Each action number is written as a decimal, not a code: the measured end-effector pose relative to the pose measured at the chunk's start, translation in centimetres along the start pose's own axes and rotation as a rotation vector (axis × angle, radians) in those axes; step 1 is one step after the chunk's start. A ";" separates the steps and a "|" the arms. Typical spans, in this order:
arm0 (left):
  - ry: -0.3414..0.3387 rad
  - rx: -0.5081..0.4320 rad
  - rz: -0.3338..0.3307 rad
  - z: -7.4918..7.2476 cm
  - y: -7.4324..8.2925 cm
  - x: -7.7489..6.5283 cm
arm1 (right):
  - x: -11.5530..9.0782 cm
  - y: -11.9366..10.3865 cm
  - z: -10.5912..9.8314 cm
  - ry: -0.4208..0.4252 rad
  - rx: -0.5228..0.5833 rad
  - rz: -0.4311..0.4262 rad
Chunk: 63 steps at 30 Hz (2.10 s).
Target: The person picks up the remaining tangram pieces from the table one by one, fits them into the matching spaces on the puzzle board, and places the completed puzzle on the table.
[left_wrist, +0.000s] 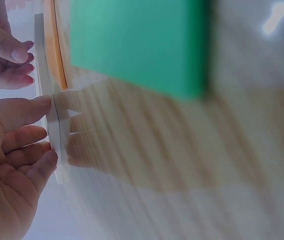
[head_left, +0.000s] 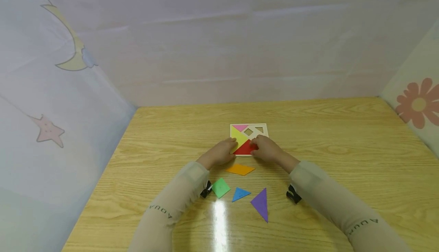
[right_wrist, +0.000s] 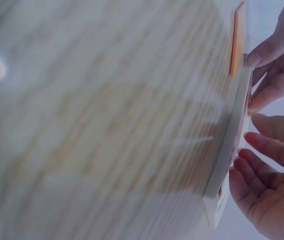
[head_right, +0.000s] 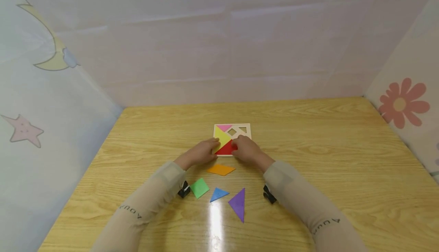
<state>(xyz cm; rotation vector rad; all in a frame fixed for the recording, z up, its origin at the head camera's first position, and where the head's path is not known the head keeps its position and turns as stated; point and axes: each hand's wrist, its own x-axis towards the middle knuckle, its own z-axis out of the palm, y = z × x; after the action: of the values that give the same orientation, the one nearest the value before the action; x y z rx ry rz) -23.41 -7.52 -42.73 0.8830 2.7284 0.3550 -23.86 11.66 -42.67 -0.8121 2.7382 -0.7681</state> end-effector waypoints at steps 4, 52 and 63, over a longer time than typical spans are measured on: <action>-0.002 -0.008 -0.002 0.0 0.0 0.0 | -0.1 -0.1 0.0 0.005 0.033 -0.045; 0.017 0.006 0.029 0.0 -0.1 -0.1 | -0.9 -2.7 1.8 -0.101 0.102 -0.061; -0.002 -0.019 0.008 -0.1 -0.1 -0.1 | -0.9 -3.7 2.1 -0.127 0.063 -0.048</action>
<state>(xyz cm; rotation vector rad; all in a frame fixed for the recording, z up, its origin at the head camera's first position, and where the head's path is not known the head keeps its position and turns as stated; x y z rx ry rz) -23.40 -7.65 -42.66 0.8889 2.7161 0.3814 -20.79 8.61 -42.54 -0.8852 2.5784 -0.7790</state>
